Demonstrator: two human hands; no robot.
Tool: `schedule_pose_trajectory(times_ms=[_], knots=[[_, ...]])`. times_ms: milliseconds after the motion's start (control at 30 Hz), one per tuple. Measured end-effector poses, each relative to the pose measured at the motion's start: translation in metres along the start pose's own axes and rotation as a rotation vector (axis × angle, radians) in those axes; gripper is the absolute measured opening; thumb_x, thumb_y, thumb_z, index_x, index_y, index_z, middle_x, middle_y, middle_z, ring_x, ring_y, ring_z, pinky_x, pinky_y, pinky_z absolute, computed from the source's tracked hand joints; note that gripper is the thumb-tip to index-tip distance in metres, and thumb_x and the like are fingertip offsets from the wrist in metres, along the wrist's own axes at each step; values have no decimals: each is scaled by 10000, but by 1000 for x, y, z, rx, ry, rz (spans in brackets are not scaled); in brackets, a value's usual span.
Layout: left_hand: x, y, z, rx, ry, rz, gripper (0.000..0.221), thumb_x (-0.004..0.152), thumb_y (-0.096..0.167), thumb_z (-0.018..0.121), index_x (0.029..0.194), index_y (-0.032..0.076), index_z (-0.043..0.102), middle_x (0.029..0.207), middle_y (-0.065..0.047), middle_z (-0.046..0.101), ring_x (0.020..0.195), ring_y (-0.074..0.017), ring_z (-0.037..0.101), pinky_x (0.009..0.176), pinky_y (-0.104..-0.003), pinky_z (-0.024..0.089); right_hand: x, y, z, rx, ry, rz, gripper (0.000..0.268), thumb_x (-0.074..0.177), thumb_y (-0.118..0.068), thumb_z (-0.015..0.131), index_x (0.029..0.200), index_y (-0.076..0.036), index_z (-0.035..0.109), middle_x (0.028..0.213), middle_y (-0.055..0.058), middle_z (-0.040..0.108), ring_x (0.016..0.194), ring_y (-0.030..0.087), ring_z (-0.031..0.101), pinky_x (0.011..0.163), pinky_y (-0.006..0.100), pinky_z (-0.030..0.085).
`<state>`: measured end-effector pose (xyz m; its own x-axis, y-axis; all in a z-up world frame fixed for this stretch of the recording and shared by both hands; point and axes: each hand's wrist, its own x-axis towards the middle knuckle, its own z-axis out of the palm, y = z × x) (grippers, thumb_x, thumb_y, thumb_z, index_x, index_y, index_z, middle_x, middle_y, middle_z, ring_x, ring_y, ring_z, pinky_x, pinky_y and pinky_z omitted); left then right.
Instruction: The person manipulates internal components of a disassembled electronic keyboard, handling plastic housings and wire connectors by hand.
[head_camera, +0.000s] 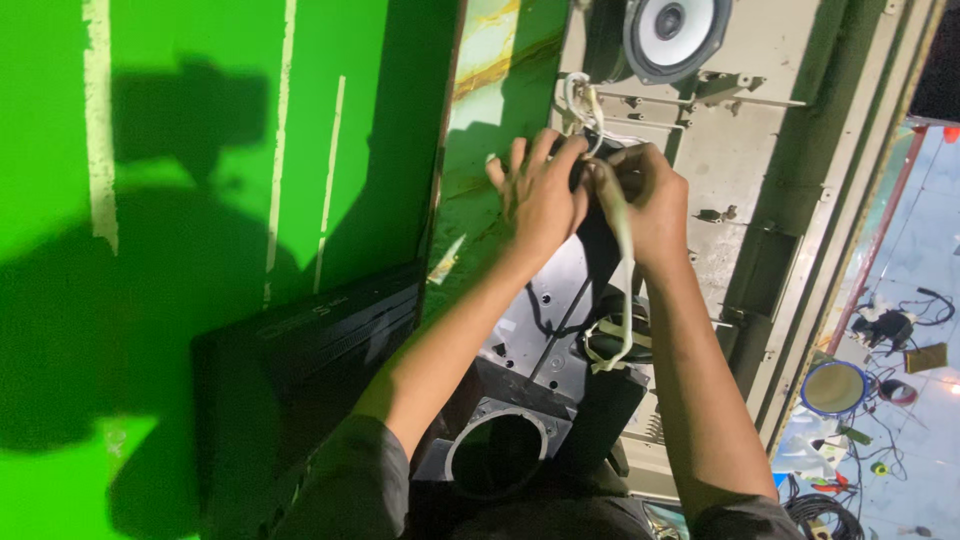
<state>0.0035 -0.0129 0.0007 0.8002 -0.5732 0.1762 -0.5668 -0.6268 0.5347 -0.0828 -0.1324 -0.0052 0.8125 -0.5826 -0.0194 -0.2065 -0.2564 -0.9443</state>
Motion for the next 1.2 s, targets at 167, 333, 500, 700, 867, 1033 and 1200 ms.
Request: schedule_pose_trajectory(times_ms=[167, 333, 500, 700, 867, 1033, 1200], knots=[[11, -17, 8, -59, -99, 197, 237, 919, 187, 691, 1151, 186, 742, 1104, -31, 702, 1054, -236, 621, 979, -542, 341, -9, -5, -6, -383, 44, -226, 156, 904, -29, 808, 1033, 30, 742, 967, 210, 725, 860, 375, 708, 791, 408, 564], [29, -32, 13, -20, -201, 465, 142, 924, 108, 647, 1046, 93, 717, 1088, -71, 694, 1075, -268, 653, 985, -413, 458, -10, 2, 0, -318, 80, -167, 179, 885, -32, 801, 1051, 15, 753, 983, 206, 722, 855, 367, 713, 782, 401, 574], [39, -41, 7, 3, -242, 641, 174, 891, 44, 636, 1058, 56, 685, 1079, -97, 682, 1074, -290, 656, 986, -413, 500, -12, 6, 3, -352, 96, -187, 170, 874, -37, 806, 1025, 21, 751, 970, 207, 700, 858, 401, 685, 768, 431, 556], [32, -48, 18, -41, -103, 633, 132, 909, 66, 690, 1039, 70, 669, 1085, -94, 720, 1031, -273, 676, 965, -398, 512, -11, 8, 2, -350, 91, -208, 145, 903, -45, 793, 1022, 21, 744, 981, 209, 697, 863, 402, 681, 768, 440, 558], [29, -62, 33, -51, -60, 606, 122, 955, 113, 754, 1020, 71, 660, 1036, -76, 744, 958, -265, 702, 959, -389, 515, -15, 10, 9, -356, 119, -209, 134, 915, -53, 791, 1006, 29, 736, 970, 209, 694, 854, 412, 678, 760, 447, 556], [31, -65, 46, -94, 27, 606, 186, 909, 167, 780, 1006, 52, 671, 994, -78, 744, 946, -237, 708, 1021, -454, 483, -9, 7, 12, -445, 116, -203, 99, 947, -65, 756, 980, 20, 716, 932, 220, 677, 809, 426, 667, 722, 477, 541], [31, -65, 41, -78, -11, 602, 179, 899, 40, 724, 1078, 40, 716, 984, -97, 743, 993, -228, 705, 1139, -525, 404, -2, 8, 18, -630, 90, -317, 137, 920, -6, 670, 1048, 21, 709, 975, 211, 678, 857, 402, 656, 756, 459, 544]])
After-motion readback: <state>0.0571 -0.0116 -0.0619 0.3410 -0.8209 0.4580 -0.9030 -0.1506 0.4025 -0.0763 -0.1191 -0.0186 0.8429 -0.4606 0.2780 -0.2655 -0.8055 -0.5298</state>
